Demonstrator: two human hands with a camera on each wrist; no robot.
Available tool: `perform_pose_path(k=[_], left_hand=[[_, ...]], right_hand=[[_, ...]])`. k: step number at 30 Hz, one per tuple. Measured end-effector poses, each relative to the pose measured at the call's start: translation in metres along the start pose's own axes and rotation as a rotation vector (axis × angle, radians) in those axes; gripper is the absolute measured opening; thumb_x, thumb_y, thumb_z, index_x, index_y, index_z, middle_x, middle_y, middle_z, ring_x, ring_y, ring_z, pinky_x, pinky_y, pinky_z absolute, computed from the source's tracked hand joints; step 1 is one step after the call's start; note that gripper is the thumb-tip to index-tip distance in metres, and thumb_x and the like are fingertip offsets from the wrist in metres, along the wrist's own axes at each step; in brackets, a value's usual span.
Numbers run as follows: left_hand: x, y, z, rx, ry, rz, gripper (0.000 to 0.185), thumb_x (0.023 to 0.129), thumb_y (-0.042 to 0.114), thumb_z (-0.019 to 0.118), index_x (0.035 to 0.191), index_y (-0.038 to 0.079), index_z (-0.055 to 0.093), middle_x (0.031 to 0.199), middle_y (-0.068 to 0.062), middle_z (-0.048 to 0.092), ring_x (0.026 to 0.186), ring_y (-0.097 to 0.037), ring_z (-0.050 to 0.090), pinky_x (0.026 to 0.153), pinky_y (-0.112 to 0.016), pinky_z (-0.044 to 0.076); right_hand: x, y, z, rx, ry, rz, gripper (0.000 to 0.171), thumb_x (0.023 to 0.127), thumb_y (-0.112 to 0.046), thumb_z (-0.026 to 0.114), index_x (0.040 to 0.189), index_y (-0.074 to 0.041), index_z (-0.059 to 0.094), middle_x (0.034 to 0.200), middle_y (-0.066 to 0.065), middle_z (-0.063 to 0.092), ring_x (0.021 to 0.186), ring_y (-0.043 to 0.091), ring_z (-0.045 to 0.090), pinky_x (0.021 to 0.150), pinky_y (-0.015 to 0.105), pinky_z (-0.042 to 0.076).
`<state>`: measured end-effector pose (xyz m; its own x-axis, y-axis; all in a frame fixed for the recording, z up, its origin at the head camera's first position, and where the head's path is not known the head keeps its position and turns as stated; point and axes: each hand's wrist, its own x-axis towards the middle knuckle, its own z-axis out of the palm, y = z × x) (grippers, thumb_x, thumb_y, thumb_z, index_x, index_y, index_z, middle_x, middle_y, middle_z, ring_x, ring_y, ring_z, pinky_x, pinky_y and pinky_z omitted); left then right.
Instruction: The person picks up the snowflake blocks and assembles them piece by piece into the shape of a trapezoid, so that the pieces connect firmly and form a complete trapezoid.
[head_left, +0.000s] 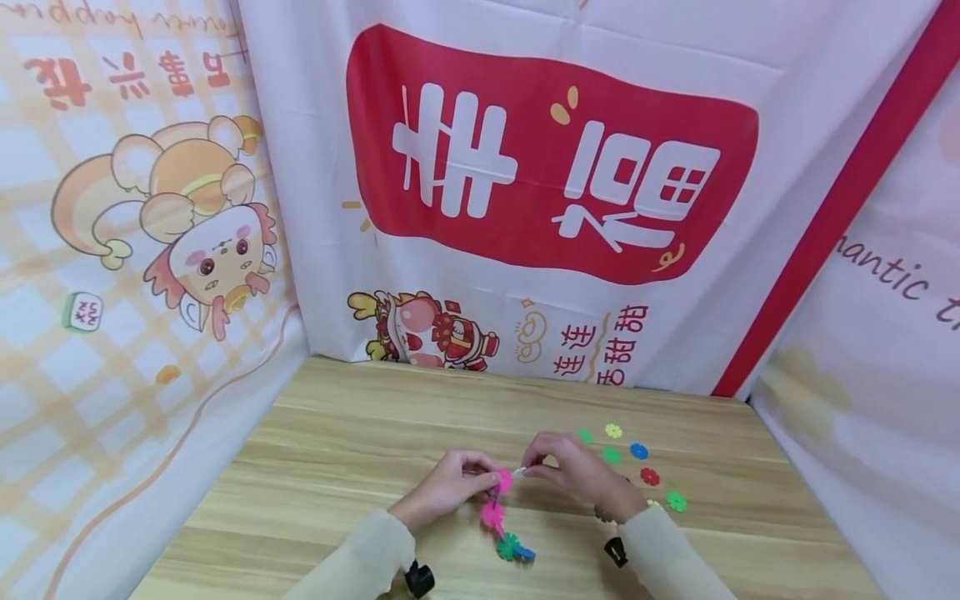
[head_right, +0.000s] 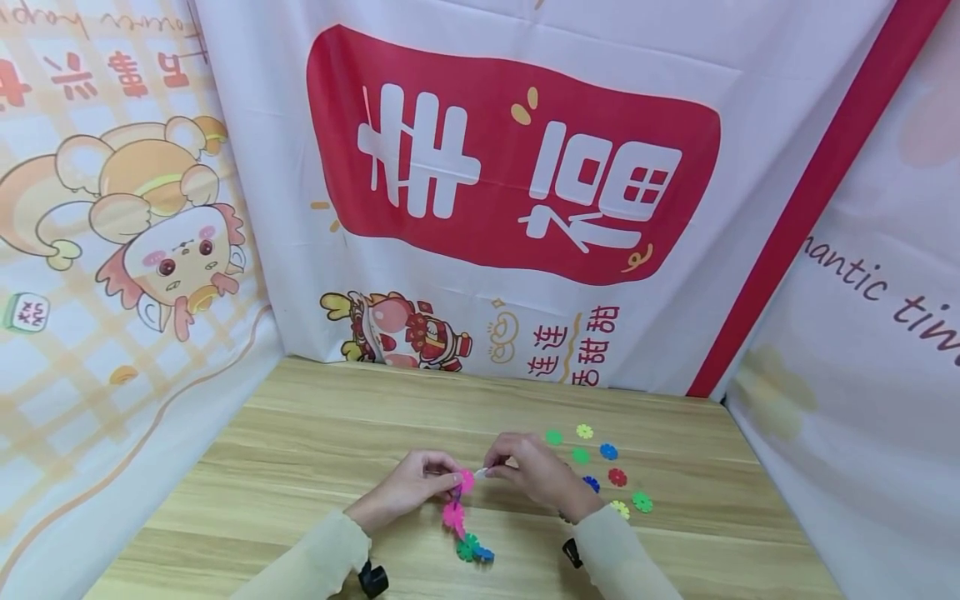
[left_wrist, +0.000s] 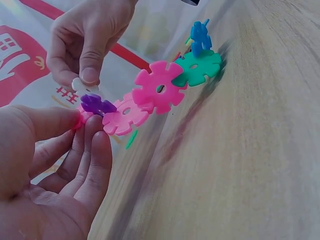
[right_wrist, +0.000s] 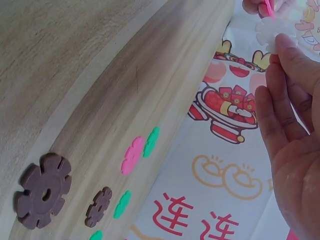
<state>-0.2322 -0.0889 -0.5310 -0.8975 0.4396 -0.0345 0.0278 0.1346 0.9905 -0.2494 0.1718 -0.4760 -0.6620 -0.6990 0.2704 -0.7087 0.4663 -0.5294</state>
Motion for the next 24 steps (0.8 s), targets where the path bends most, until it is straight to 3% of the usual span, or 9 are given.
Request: perform_pose_path(k=[5, 10, 17, 24], left_hand=[[0.001, -0.001, 0.000, -0.011, 0.002, -0.011, 0.016, 0.099, 0.020, 0.076, 0.111, 0.009, 0.078, 0.102, -0.005, 0.077, 0.089, -0.016, 0.074, 0.080, -0.029, 0.064], [0.002, 0.000, 0.003, -0.031, 0.030, -0.014, 0.015, 0.098, 0.017, 0.077, 0.108, 0.007, 0.078, 0.099, -0.006, 0.078, 0.086, -0.015, 0.074, 0.078, -0.029, 0.065], [0.002, 0.002, 0.005, -0.008, 0.055, -0.002, 0.013, 0.097, 0.014, 0.076, 0.107, 0.005, 0.080, 0.094, -0.006, 0.079, 0.081, -0.012, 0.074, 0.074, -0.028, 0.065], [0.001, 0.005, 0.006, -0.041, 0.057, 0.009, 0.016, 0.098, 0.013, 0.075, 0.110, 0.002, 0.079, 0.101, -0.010, 0.080, 0.085, -0.013, 0.074, 0.077, -0.030, 0.065]], right_hand=[[0.002, 0.001, 0.003, -0.063, 0.012, -0.061, 0.009, 0.093, -0.011, 0.080, 0.100, -0.016, 0.077, 0.098, -0.008, 0.076, 0.091, 0.001, 0.070, 0.083, 0.018, 0.061], [0.003, 0.002, 0.007, -0.103, 0.065, -0.157, 0.013, 0.089, -0.005, 0.083, 0.098, -0.013, 0.077, 0.095, -0.004, 0.078, 0.087, 0.006, 0.073, 0.080, 0.020, 0.062], [0.003, 0.003, 0.012, -0.143, 0.136, -0.217, 0.013, 0.088, -0.004, 0.084, 0.095, -0.014, 0.078, 0.093, -0.005, 0.078, 0.087, 0.005, 0.073, 0.080, 0.015, 0.060], [0.002, 0.004, 0.015, -0.140, 0.214, -0.270, 0.014, 0.086, -0.003, 0.085, 0.095, -0.012, 0.078, 0.093, -0.004, 0.078, 0.086, 0.005, 0.073, 0.080, 0.011, 0.058]])
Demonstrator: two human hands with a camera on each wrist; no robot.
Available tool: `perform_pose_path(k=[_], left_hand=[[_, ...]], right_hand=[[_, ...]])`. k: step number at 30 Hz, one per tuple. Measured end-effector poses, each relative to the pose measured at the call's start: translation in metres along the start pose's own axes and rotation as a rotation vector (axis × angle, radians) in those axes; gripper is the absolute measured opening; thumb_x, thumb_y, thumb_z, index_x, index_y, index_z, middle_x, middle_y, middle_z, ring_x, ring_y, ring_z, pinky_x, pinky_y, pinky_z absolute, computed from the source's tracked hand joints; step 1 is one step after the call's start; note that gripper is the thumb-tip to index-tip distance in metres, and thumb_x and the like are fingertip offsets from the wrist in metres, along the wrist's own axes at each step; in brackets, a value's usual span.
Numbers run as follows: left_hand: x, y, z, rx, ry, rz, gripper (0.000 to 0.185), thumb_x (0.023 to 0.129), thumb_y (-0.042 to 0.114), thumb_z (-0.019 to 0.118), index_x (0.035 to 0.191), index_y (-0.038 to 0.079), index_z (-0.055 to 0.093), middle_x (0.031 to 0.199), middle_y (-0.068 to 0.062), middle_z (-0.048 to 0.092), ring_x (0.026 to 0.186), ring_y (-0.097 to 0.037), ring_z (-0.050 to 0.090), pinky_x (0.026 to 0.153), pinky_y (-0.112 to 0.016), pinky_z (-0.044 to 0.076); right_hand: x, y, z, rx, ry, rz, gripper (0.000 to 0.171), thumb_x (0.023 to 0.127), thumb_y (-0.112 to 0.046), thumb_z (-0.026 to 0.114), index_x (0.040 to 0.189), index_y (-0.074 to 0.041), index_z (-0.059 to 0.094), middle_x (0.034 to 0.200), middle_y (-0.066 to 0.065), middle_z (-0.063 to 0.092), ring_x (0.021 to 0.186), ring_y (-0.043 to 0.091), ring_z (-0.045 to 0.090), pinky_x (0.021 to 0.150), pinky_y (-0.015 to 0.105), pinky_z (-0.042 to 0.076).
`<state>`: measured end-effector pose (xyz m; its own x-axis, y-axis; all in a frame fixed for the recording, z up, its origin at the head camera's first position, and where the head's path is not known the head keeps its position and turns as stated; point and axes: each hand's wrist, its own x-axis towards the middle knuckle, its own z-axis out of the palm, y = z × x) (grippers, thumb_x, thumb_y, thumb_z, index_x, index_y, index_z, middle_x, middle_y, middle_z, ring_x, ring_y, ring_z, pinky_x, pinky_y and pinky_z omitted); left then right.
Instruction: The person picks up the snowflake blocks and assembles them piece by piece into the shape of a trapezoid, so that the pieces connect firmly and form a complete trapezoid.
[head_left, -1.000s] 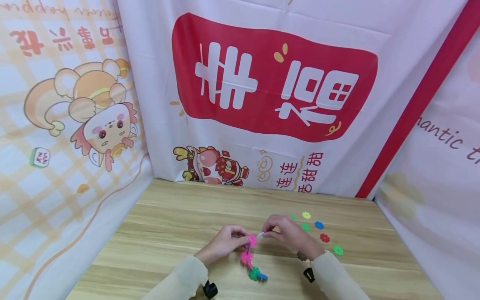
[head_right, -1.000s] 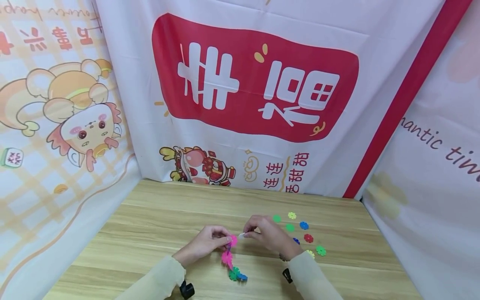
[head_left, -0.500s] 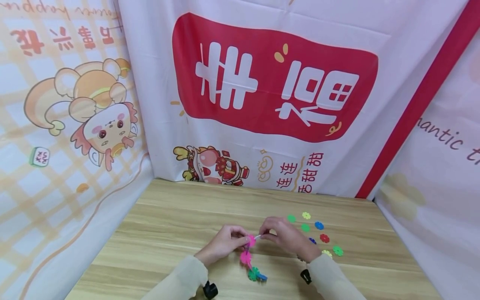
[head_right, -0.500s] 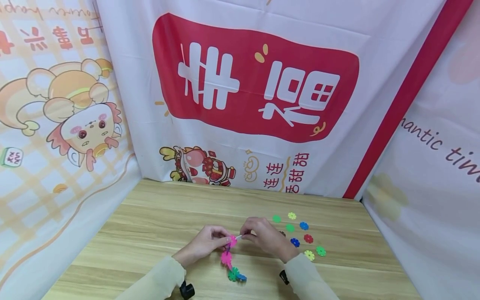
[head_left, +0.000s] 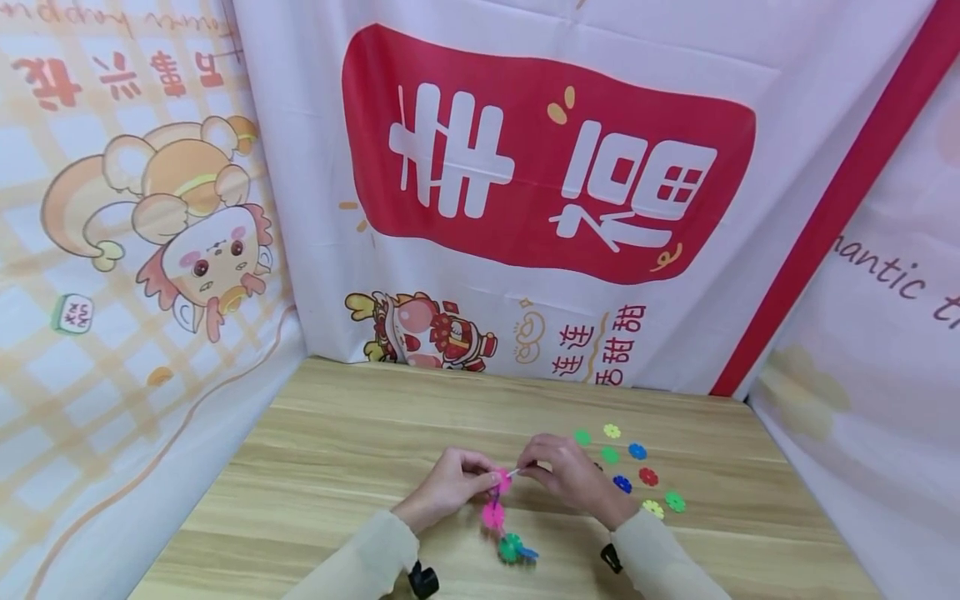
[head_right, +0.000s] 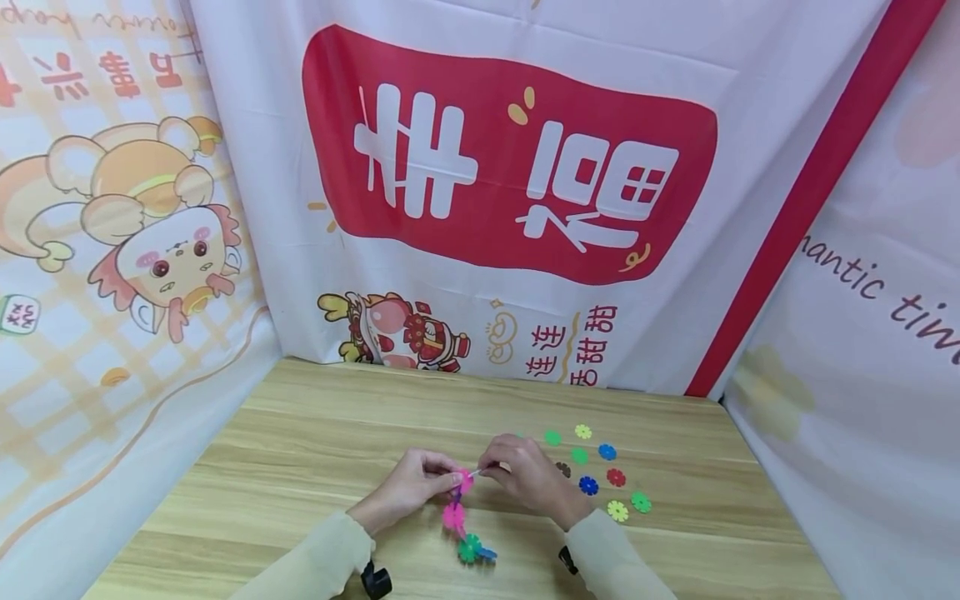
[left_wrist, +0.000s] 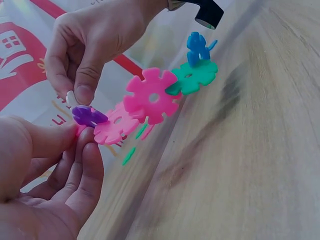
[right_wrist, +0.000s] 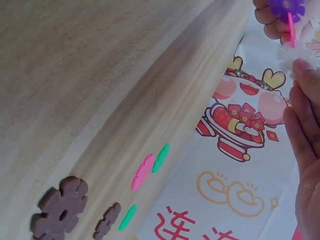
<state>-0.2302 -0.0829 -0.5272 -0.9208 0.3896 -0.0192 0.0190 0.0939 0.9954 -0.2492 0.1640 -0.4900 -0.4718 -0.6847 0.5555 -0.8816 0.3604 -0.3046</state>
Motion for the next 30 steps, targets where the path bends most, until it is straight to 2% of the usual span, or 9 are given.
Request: perform_pose_path(k=[6, 15, 20, 26, 30], left_hand=[[0.0001, 0.0018, 0.0000, -0.001, 0.012, 0.002, 0.017, 0.098, 0.015, 0.076, 0.110, 0.003, 0.080, 0.104, -0.011, 0.081, 0.085, -0.012, 0.074, 0.078, -0.029, 0.065], [0.0002, 0.0002, 0.0027, 0.001, 0.020, 0.011, 0.017, 0.097, 0.015, 0.078, 0.109, 0.004, 0.081, 0.103, -0.011, 0.081, 0.084, -0.011, 0.074, 0.077, -0.027, 0.064], [0.0019, -0.0039, -0.0006, 0.066, -0.021, 0.029, 0.015, 0.098, 0.017, 0.077, 0.107, 0.006, 0.081, 0.100, -0.008, 0.080, 0.085, -0.010, 0.073, 0.077, -0.024, 0.062], [0.0057, -0.0039, -0.0026, 0.112, -0.148, -0.047, 0.026, 0.101, 0.036, 0.072, 0.117, 0.015, 0.078, 0.109, -0.003, 0.078, 0.097, -0.016, 0.072, 0.089, -0.030, 0.061], [0.0086, -0.0017, 0.0015, 0.125, -0.225, -0.042, 0.030, 0.101, 0.039, 0.072, 0.122, 0.018, 0.076, 0.114, -0.007, 0.078, 0.101, -0.017, 0.072, 0.092, -0.031, 0.059]], right_hand=[[-0.0041, 0.0026, 0.0035, 0.044, 0.073, -0.043, 0.015, 0.084, -0.001, 0.086, 0.095, -0.009, 0.079, 0.092, -0.001, 0.078, 0.084, 0.007, 0.074, 0.079, 0.013, 0.059], [-0.0092, 0.0025, 0.0083, 0.068, 0.113, -0.068, 0.017, 0.082, 0.001, 0.086, 0.095, -0.007, 0.078, 0.093, 0.003, 0.078, 0.083, 0.008, 0.074, 0.077, 0.015, 0.060], [-0.0086, 0.0024, 0.0073, 0.068, 0.037, -0.044, 0.016, 0.084, 0.000, 0.086, 0.096, -0.009, 0.080, 0.094, 0.000, 0.079, 0.086, 0.006, 0.074, 0.079, 0.013, 0.059], [-0.0086, 0.0017, 0.0024, 0.093, -0.079, 0.022, 0.017, 0.087, -0.002, 0.083, 0.099, -0.014, 0.081, 0.098, -0.003, 0.080, 0.091, 0.004, 0.074, 0.083, 0.015, 0.060], [-0.0064, 0.0008, -0.0003, 0.097, -0.132, 0.046, 0.016, 0.091, -0.007, 0.081, 0.103, -0.017, 0.081, 0.102, -0.004, 0.080, 0.096, 0.004, 0.074, 0.086, 0.018, 0.061]])
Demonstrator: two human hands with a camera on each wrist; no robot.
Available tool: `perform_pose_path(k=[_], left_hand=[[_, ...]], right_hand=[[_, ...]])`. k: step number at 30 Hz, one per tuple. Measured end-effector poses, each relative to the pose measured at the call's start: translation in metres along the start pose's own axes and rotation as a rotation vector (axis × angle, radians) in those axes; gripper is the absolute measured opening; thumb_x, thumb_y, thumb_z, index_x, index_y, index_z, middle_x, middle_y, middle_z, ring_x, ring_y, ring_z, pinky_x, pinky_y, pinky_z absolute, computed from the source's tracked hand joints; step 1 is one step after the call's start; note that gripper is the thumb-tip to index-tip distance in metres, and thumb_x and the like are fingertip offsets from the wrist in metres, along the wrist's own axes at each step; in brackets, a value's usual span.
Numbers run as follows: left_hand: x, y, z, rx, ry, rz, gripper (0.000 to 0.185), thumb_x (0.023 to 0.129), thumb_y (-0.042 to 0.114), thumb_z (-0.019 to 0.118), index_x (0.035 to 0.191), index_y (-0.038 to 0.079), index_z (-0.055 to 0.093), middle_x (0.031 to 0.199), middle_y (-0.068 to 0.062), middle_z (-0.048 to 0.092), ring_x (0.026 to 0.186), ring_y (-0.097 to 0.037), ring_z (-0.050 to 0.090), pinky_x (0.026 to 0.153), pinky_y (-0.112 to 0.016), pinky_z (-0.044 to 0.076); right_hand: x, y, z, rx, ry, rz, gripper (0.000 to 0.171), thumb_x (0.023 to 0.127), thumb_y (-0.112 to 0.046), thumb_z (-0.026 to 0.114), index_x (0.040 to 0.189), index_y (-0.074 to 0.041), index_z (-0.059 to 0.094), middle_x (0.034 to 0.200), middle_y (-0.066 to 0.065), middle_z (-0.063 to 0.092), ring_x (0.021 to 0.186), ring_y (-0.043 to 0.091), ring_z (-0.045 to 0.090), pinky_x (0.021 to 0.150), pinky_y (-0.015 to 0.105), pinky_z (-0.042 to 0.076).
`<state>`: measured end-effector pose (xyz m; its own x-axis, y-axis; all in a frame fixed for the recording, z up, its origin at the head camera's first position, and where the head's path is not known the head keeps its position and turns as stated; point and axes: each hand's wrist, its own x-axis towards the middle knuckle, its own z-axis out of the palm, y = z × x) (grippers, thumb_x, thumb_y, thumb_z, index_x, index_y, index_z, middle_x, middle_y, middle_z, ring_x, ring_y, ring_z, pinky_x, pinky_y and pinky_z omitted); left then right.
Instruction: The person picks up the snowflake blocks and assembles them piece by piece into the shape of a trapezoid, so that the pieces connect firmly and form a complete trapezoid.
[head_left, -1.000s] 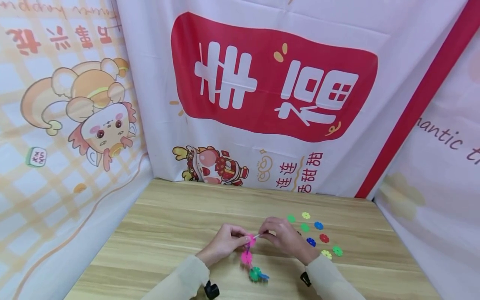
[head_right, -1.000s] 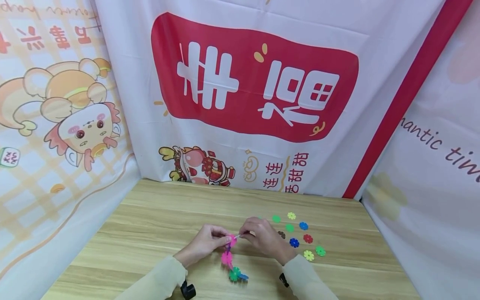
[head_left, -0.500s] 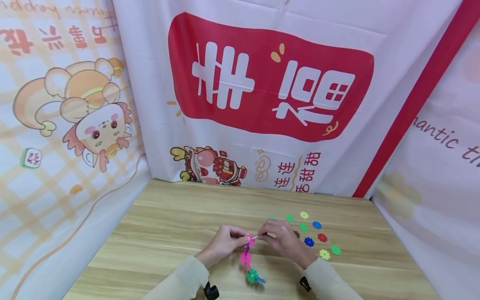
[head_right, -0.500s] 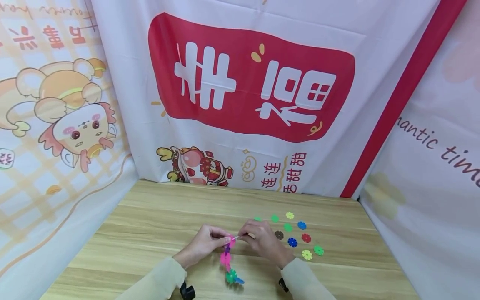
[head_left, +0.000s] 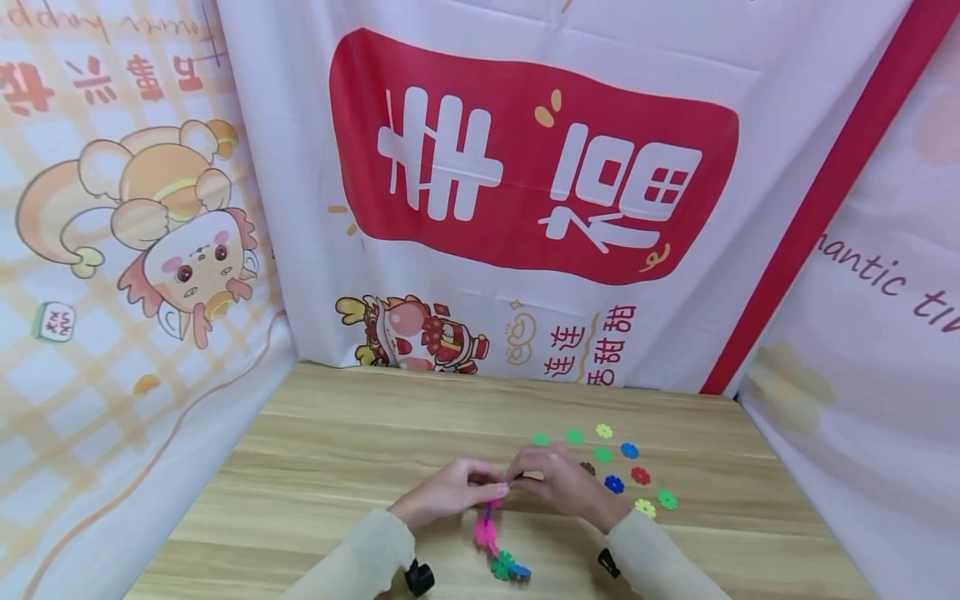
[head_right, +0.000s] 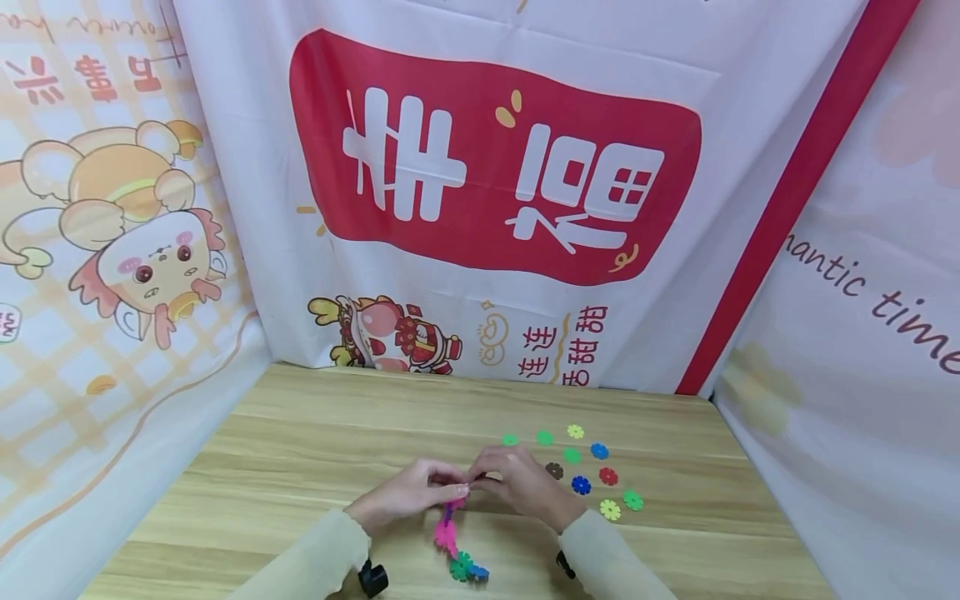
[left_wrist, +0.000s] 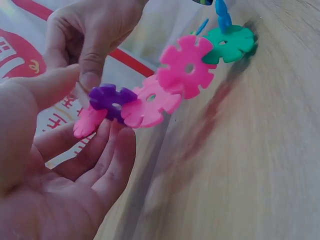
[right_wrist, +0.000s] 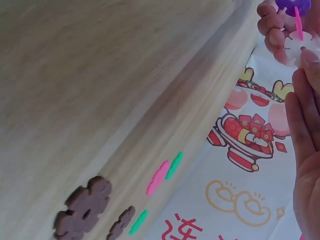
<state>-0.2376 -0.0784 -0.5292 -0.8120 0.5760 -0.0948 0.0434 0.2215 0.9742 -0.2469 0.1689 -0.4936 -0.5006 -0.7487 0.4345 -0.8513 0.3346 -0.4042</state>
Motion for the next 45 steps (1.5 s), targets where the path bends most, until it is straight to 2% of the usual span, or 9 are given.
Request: perform_pose_path(k=[6, 12, 15, 24, 30, 34, 38, 41, 45], left_hand=[[-0.001, 0.001, 0.002, -0.018, 0.004, 0.004, 0.033, 0.100, 0.032, 0.075, 0.124, 0.010, 0.075, 0.113, -0.010, 0.077, 0.098, -0.015, 0.071, 0.089, -0.024, 0.058], [-0.002, 0.002, 0.001, -0.023, 0.022, -0.001, 0.035, 0.098, 0.029, 0.077, 0.124, 0.006, 0.075, 0.110, -0.004, 0.078, 0.099, -0.015, 0.071, 0.089, -0.024, 0.057], [-0.002, 0.001, 0.000, -0.032, 0.020, -0.004, 0.036, 0.097, 0.030, 0.078, 0.125, 0.006, 0.074, 0.111, -0.003, 0.077, 0.100, -0.015, 0.071, 0.091, -0.025, 0.058], [-0.006, -0.001, 0.003, -0.096, 0.020, -0.010, 0.038, 0.096, 0.026, 0.079, 0.126, 0.004, 0.073, 0.112, -0.005, 0.077, 0.099, -0.015, 0.071, 0.092, -0.027, 0.059], [-0.007, -0.002, 0.002, -0.121, 0.016, -0.010, 0.038, 0.096, 0.025, 0.079, 0.127, 0.004, 0.073, 0.115, -0.009, 0.077, 0.099, -0.016, 0.071, 0.093, -0.028, 0.059], [-0.005, -0.003, 0.001, -0.108, 0.038, -0.005, 0.037, 0.097, 0.027, 0.078, 0.127, 0.005, 0.073, 0.116, -0.011, 0.077, 0.099, -0.016, 0.071, 0.092, -0.028, 0.058], [-0.004, -0.004, -0.001, -0.092, 0.077, 0.003, 0.038, 0.098, 0.030, 0.077, 0.126, 0.006, 0.074, 0.120, -0.015, 0.076, 0.100, -0.016, 0.070, 0.091, -0.026, 0.058], [-0.005, -0.006, -0.003, -0.098, 0.092, 0.011, 0.038, 0.097, 0.030, 0.077, 0.126, 0.005, 0.074, 0.120, -0.014, 0.076, 0.100, -0.016, 0.069, 0.089, -0.025, 0.059], [-0.004, -0.007, -0.005, -0.115, 0.102, 0.009, 0.038, 0.097, 0.030, 0.078, 0.126, 0.005, 0.074, 0.117, -0.011, 0.076, 0.100, -0.016, 0.069, 0.088, -0.026, 0.059]], right_hand=[[0.003, 0.009, -0.014, -0.016, -0.099, 0.130, 0.015, 0.093, -0.008, 0.080, 0.108, -0.012, 0.079, 0.105, 0.001, 0.079, 0.097, 0.007, 0.074, 0.086, 0.031, 0.065], [0.006, 0.035, -0.035, -0.140, -0.148, 0.298, 0.022, 0.092, -0.006, 0.081, 0.114, -0.003, 0.077, 0.108, 0.008, 0.078, 0.098, 0.018, 0.073, 0.088, 0.040, 0.064], [0.009, 0.049, -0.038, -0.148, -0.163, 0.379, 0.024, 0.091, -0.003, 0.081, 0.115, 0.001, 0.076, 0.109, 0.012, 0.078, 0.099, 0.023, 0.073, 0.089, 0.044, 0.063], [0.006, 0.083, -0.015, -0.187, -0.170, 0.522, 0.022, 0.090, -0.007, 0.084, 0.109, -0.001, 0.077, 0.106, 0.012, 0.077, 0.096, 0.022, 0.071, 0.085, 0.037, 0.063], [0.005, 0.088, -0.010, -0.152, -0.169, 0.606, 0.019, 0.088, -0.006, 0.085, 0.105, -0.003, 0.078, 0.104, 0.010, 0.076, 0.097, 0.023, 0.072, 0.086, 0.041, 0.063], [0.005, 0.089, -0.013, -0.101, -0.142, 0.683, 0.011, 0.086, -0.007, 0.087, 0.093, -0.010, 0.078, 0.092, 0.000, 0.076, 0.086, 0.014, 0.069, 0.081, 0.036, 0.062], [0.004, 0.083, -0.020, -0.076, -0.113, 0.660, 0.015, 0.090, -0.007, 0.083, 0.080, -0.012, 0.073, 0.078, -0.005, 0.069, 0.072, 0.007, 0.059, 0.068, 0.025, 0.054], [0.005, 0.069, -0.027, -0.040, -0.101, 0.612, 0.015, 0.094, -0.008, 0.079, 0.081, -0.010, 0.073, 0.076, -0.003, 0.068, 0.068, 0.007, 0.056, 0.062, 0.022, 0.050], [0.008, 0.047, -0.034, 0.071, -0.098, 0.606, 0.012, 0.099, -0.015, 0.076, 0.086, -0.013, 0.075, 0.080, -0.002, 0.071, 0.069, 0.007, 0.057, 0.060, 0.022, 0.051]])
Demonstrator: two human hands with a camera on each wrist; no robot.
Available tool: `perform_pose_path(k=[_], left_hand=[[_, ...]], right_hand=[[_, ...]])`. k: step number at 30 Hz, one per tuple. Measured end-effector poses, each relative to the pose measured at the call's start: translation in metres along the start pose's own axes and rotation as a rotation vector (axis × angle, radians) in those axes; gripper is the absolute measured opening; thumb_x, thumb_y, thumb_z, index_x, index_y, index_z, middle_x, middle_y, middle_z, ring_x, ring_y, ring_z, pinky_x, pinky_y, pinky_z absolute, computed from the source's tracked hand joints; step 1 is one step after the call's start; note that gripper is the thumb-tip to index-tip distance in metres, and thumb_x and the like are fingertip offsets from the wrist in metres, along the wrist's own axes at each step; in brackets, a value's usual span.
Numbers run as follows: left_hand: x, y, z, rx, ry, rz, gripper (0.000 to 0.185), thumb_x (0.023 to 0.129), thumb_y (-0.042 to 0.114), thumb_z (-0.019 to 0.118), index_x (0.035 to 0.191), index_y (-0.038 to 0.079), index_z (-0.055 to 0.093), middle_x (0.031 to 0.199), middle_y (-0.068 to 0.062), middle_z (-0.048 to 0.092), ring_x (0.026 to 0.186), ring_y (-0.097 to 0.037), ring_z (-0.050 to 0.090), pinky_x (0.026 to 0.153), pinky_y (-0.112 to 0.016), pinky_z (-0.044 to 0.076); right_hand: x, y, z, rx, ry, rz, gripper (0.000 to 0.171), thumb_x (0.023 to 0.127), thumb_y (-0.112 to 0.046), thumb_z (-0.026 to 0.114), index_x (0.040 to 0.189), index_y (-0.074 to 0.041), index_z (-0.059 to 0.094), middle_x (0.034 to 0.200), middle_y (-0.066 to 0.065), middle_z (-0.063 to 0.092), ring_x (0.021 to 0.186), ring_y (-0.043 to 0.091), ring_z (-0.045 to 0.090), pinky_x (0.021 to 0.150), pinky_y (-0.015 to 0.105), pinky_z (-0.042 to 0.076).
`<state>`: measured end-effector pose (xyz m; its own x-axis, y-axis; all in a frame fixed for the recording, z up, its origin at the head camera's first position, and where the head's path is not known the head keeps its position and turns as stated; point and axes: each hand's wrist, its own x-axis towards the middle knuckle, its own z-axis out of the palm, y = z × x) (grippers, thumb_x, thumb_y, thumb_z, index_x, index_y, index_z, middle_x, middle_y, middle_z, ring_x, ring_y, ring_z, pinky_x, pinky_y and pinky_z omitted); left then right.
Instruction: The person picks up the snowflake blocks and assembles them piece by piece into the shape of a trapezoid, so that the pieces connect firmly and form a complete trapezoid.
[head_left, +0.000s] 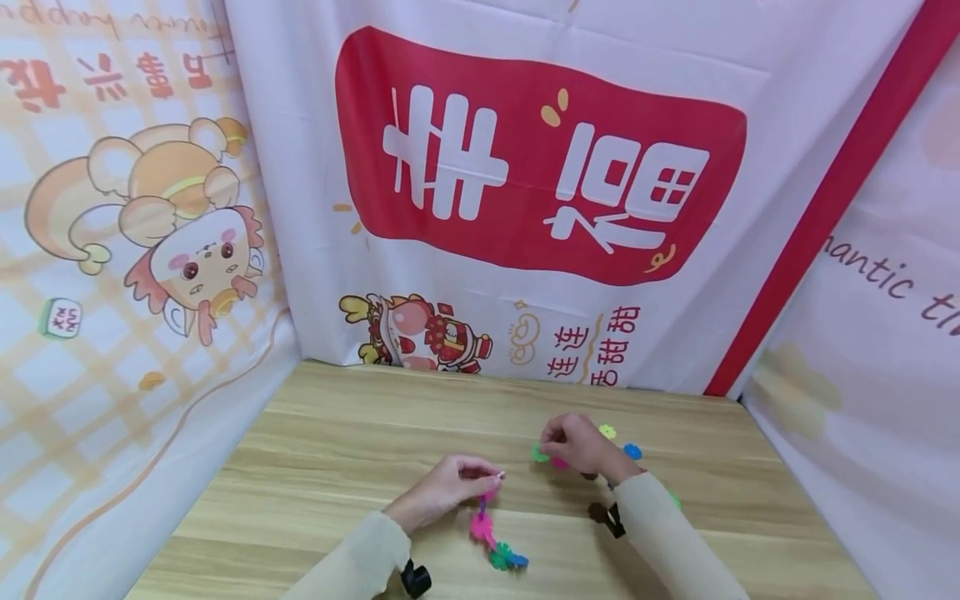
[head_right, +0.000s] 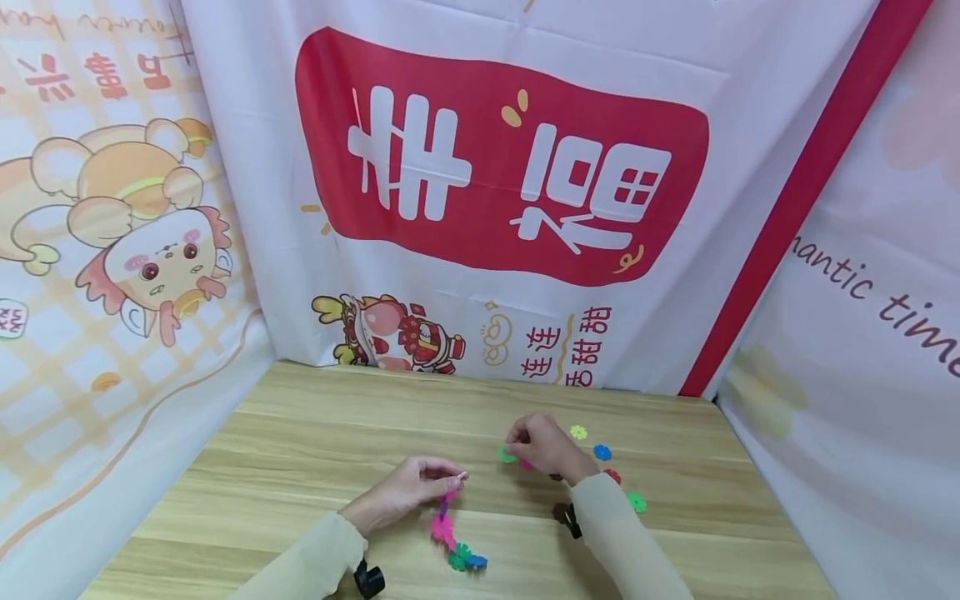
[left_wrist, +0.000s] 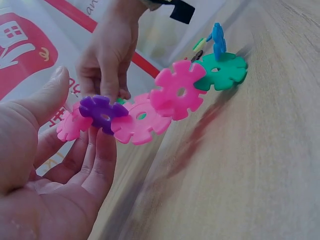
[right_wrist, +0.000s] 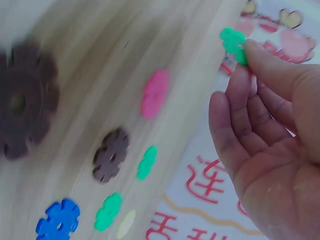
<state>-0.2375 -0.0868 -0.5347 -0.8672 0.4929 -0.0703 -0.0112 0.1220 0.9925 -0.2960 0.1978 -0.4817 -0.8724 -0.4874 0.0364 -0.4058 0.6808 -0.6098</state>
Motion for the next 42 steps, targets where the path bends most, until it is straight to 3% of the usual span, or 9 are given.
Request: perform_pose_path(k=[5, 14, 21, 29, 38, 42], left_hand=[[0.002, 0.000, -0.001, -0.012, -0.001, -0.004, 0.039, 0.097, 0.030, 0.078, 0.126, 0.004, 0.073, 0.117, -0.009, 0.076, 0.100, -0.016, 0.069, 0.090, -0.028, 0.059], [0.000, 0.003, -0.001, -0.043, -0.013, -0.009, 0.038, 0.098, 0.025, 0.077, 0.128, 0.003, 0.072, 0.125, -0.021, 0.073, 0.102, -0.016, 0.071, 0.092, -0.028, 0.059], [-0.004, 0.005, -0.001, -0.031, -0.003, -0.010, 0.033, 0.098, 0.026, 0.077, 0.125, 0.008, 0.074, 0.124, -0.019, 0.073, 0.103, -0.017, 0.071, 0.093, -0.029, 0.059], [-0.004, 0.006, -0.002, 0.016, -0.004, -0.014, 0.035, 0.097, 0.032, 0.078, 0.125, 0.011, 0.074, 0.119, -0.006, 0.075, 0.106, -0.017, 0.070, 0.097, -0.032, 0.059], [-0.003, 0.008, 0.004, 0.061, 0.025, 0.046, 0.028, 0.097, 0.022, 0.078, 0.118, 0.004, 0.077, 0.106, -0.010, 0.079, 0.091, -0.012, 0.072, 0.082, -0.023, 0.060], [-0.004, 0.009, 0.008, 0.081, 0.027, 0.083, 0.022, 0.098, 0.016, 0.077, 0.114, 0.001, 0.079, 0.103, -0.019, 0.079, 0.086, -0.010, 0.070, 0.077, -0.020, 0.059]], right_hand=[[-0.011, -0.023, 0.002, 0.111, 0.000, -0.010, 0.010, 0.101, -0.022, 0.074, 0.093, -0.017, 0.076, 0.087, 0.005, 0.074, 0.072, 0.009, 0.061, 0.061, 0.023, 0.054], [-0.023, -0.042, 0.015, 0.240, -0.008, -0.038, 0.012, 0.102, -0.025, 0.072, 0.097, -0.014, 0.076, 0.093, 0.016, 0.074, 0.077, 0.020, 0.065, 0.065, 0.024, 0.057], [-0.024, -0.045, 0.020, 0.230, -0.034, -0.065, 0.011, 0.102, -0.028, 0.071, 0.098, -0.018, 0.076, 0.088, 0.000, 0.073, 0.075, 0.011, 0.063, 0.066, 0.024, 0.057], [-0.022, -0.053, 0.021, 0.215, -0.041, -0.117, 0.010, 0.101, -0.026, 0.073, 0.097, -0.019, 0.077, 0.086, -0.002, 0.073, 0.073, 0.007, 0.061, 0.065, 0.024, 0.056], [-0.017, -0.059, 0.021, 0.180, -0.039, -0.150, 0.008, 0.099, -0.021, 0.076, 0.092, -0.019, 0.078, 0.083, -0.005, 0.074, 0.070, 0.007, 0.061, 0.061, 0.023, 0.054], [-0.017, -0.060, 0.023, 0.170, -0.030, -0.138, 0.008, 0.098, -0.019, 0.077, 0.091, -0.020, 0.079, 0.083, -0.007, 0.074, 0.071, 0.007, 0.063, 0.062, 0.024, 0.056]])
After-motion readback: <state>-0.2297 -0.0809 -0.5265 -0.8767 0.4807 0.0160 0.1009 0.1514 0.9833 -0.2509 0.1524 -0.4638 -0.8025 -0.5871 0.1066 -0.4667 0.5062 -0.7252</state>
